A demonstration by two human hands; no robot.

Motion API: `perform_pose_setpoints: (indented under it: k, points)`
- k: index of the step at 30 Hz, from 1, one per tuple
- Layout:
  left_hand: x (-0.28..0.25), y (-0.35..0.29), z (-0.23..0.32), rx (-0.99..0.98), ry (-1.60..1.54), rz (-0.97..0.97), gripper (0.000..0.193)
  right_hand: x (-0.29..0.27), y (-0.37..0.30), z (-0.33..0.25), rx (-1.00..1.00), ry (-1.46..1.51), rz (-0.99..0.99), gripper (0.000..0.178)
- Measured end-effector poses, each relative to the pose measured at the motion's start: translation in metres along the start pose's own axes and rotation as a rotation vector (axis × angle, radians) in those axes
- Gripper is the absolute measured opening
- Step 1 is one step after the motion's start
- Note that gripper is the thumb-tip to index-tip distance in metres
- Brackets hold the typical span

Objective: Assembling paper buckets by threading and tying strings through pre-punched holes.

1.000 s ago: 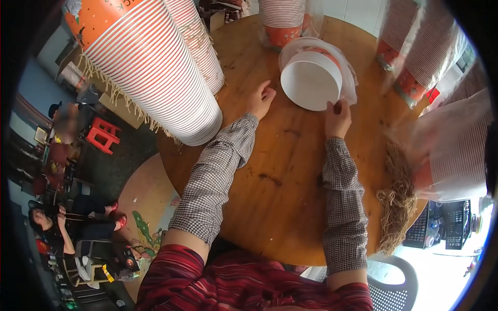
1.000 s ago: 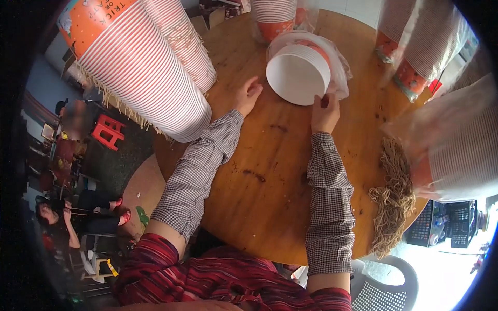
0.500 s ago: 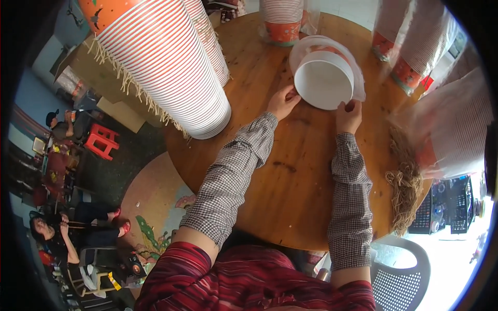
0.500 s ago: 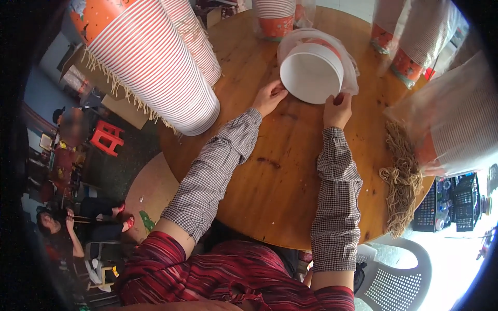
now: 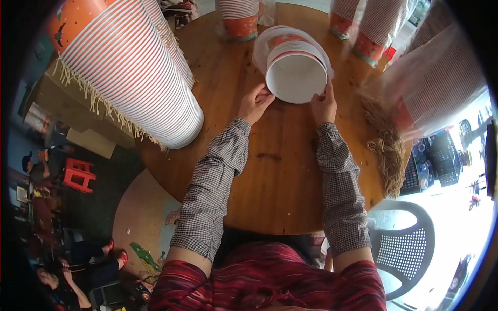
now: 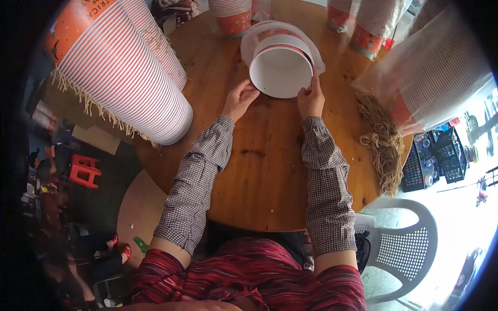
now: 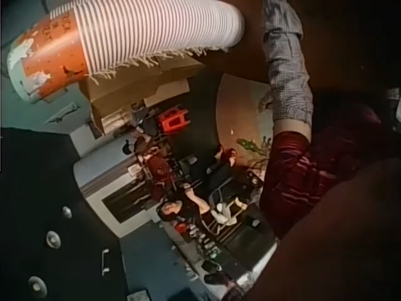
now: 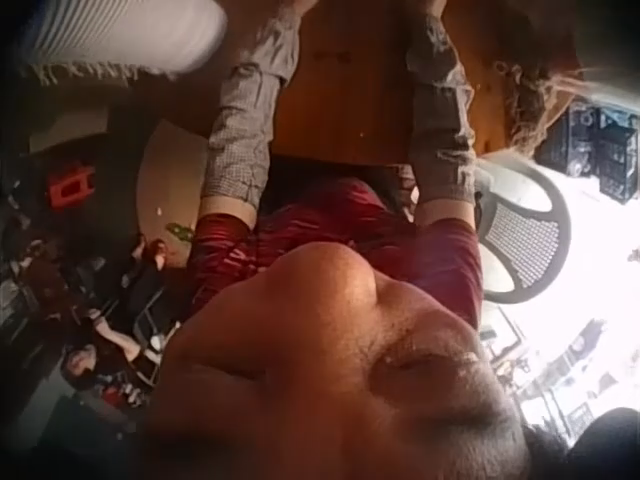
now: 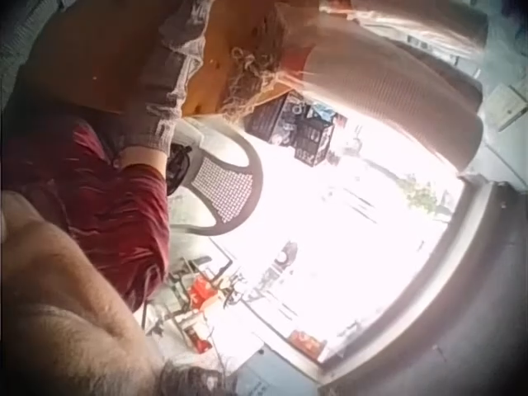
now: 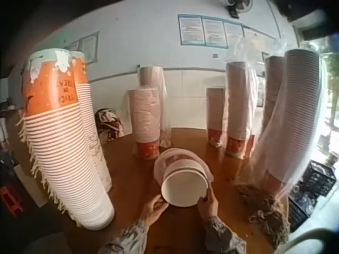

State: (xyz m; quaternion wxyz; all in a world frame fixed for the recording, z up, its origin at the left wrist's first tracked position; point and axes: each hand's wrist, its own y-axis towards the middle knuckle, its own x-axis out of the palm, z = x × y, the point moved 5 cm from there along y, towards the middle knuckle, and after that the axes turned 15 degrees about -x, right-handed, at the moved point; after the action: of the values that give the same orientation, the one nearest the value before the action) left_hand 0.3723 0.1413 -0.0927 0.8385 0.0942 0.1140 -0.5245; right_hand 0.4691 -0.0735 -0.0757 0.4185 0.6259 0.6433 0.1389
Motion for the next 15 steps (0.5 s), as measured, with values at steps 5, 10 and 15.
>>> perform_pose_setpoints:
  k: [5, 10, 15]
  points:
    - [-0.001, -0.001, -0.003, 0.055, -0.378, -0.031, 0.038, 0.001, -0.013, -0.01, -0.047, 0.091, 0.03, 0.059]
    - [-0.014, 0.0, -0.012, -0.035, -0.191, 0.094, 0.033, 0.018, -0.034, -0.027, 0.021, 0.524, -0.055, 0.061]
    - [0.0, 0.002, -0.009, 0.115, -0.144, 0.132, 0.026, 0.014, -0.013, -0.024, 0.185, 0.772, -0.077, 0.086]
